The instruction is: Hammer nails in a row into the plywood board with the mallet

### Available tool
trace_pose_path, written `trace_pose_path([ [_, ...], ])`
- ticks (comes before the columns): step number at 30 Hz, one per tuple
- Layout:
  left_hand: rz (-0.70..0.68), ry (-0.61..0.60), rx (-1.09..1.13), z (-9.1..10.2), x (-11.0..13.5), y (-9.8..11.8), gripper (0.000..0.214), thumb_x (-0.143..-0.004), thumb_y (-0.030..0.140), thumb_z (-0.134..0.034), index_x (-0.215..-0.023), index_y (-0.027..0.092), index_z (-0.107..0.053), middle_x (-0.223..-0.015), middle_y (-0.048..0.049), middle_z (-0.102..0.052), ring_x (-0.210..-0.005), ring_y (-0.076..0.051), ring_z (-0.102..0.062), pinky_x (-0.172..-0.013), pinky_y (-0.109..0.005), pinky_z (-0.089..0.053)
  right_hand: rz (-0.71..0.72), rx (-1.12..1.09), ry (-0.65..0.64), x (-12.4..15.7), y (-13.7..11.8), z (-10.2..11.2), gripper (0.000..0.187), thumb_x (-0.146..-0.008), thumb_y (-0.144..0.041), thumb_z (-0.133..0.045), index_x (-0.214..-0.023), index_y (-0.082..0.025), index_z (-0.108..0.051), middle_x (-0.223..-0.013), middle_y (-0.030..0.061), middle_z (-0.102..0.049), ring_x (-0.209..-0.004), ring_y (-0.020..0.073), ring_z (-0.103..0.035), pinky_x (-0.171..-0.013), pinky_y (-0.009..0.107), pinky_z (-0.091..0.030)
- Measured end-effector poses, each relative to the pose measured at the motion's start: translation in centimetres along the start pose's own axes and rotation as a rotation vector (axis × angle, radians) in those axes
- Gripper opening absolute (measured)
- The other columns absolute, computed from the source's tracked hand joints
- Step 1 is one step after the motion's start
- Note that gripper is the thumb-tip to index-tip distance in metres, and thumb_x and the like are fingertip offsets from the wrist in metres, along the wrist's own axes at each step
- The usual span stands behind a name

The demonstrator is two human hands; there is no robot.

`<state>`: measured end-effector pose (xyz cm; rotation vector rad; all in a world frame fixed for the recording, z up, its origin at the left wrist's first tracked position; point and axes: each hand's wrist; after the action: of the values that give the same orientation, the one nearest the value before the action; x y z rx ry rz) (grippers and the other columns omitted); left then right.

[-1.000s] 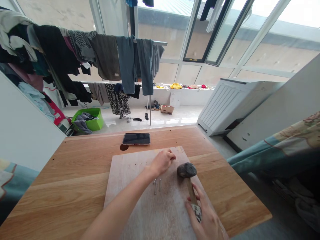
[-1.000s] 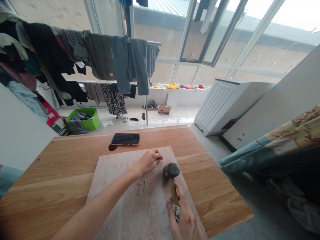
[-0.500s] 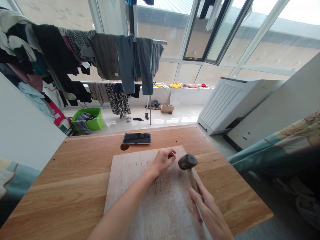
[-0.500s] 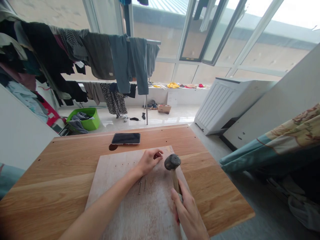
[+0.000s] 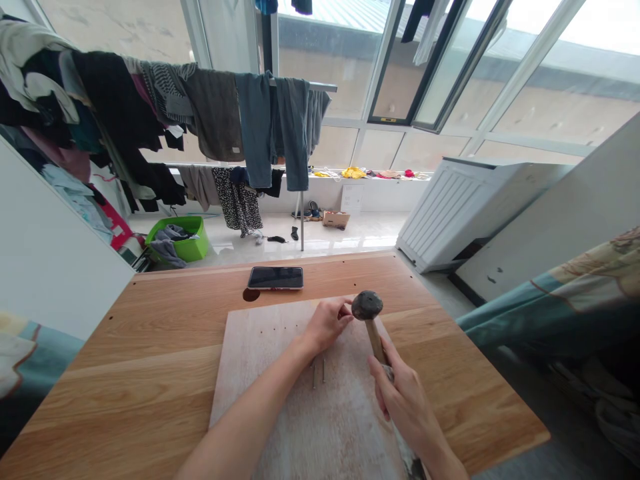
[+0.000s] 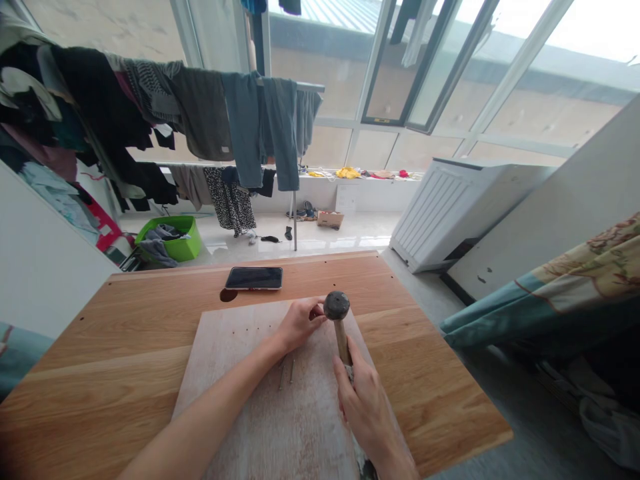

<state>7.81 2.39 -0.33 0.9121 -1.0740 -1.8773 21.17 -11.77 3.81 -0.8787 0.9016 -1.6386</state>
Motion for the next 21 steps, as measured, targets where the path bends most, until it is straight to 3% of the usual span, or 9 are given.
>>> trace_pose_path([
  [3,0.003,-0.034,-0.011,0.5,-0.1,0.2,0.036,-0.08,0.008,-0.066,-0.115,0.016,-0.069,-0.083,-0.0008,-0.073,-0.073,-0.014,-0.067,-0.072,-0.024,-0.053,-0.026,-0.022,-0.078,0.3,0.1,0.1,0.068,-0.095,-0.052,-0.049,-0.148,-0.011,-0.047,-0.041,-0.0097,-0.045,-0.032,0.0159,-0.048,-0.037,0.026,-0.038],
  [6,-0.021,-0.098,-0.102,2.4,0.3,1.1,0.038,-0.077,0.015,-0.069,-0.115,0.016,-0.067,-0.096,-0.0039,-0.069,-0.076,-0.015,-0.065,-0.072,-0.026,-0.054,-0.033,-0.071,-0.061,0.8,0.6,0.5,0.071,-0.095,-0.054,-0.05,-0.152,-0.011,-0.041,-0.041,-0.0103,-0.044,-0.033,0.0153,-0.045,-0.037,0.025,-0.037],
  [9,-0.051,-0.236,-0.386,5.3,1.6,2.6,0.02,-0.078,0.019,-0.064,-0.097,0.017,-0.068,-0.1,-0.0058,-0.063,-0.082,-0.018,-0.063,-0.077,-0.029,-0.052,-0.064,-0.087,-0.025,1.3,1.4,0.9,0.075,-0.094,-0.056,-0.052,-0.153,-0.011,-0.04,-0.041,-0.0113,-0.041,-0.033,0.0146,-0.043,-0.036,0.024,-0.037],
  [13,-0.015,-0.401,-0.691,8.0,3.8,4.3,0.007,-0.072,0.013,-0.062,-0.076,0.018,-0.062,-0.094,-0.0073,-0.061,-0.079,-0.022,-0.062,-0.066,-0.03,-0.048,-0.1,-0.047,-0.02,1.9,2.7,1.3,0.074,-0.094,-0.058,-0.05,-0.153,-0.012,-0.041,-0.042,-0.0111,-0.042,-0.035,0.0151,-0.044,-0.038,0.024,-0.038],
  [16,-0.002,-0.403,-0.8,8.3,4.8,4.7,0.014,-0.07,0.006,-0.059,-0.073,0.019,-0.058,-0.094,-0.0085,-0.061,-0.078,-0.022,-0.062,-0.064,-0.029,-0.046,-0.093,-0.031,-0.034,2.1,3.3,1.3,0.074,-0.095,-0.057,-0.048,-0.154,-0.013,-0.039,-0.043,-0.0109,-0.042,-0.037,0.0155,-0.044,-0.041,0.026,-0.039],
  [21,0.053,-0.312,-0.781,8.0,5.0,4.0,0.02,-0.072,0.004,-0.06,-0.085,0.018,-0.06,-0.09,-0.0082,-0.066,-0.079,-0.025,-0.065,-0.066,-0.03,-0.046,-0.112,0.0,-0.051,2.5,3.1,1.2,0.078,-0.093,-0.059,-0.048,-0.153,-0.01,-0.04,-0.042,-0.0104,-0.042,-0.037,0.0162,-0.044,-0.041,0.027,-0.04],
])
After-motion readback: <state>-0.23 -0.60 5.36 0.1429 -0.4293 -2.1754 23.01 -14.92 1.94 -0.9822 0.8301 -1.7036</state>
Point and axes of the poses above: each hand's wrist, its own x-axis away from the middle knuckle, its own z-axis out of the back of the hand, y = z × x
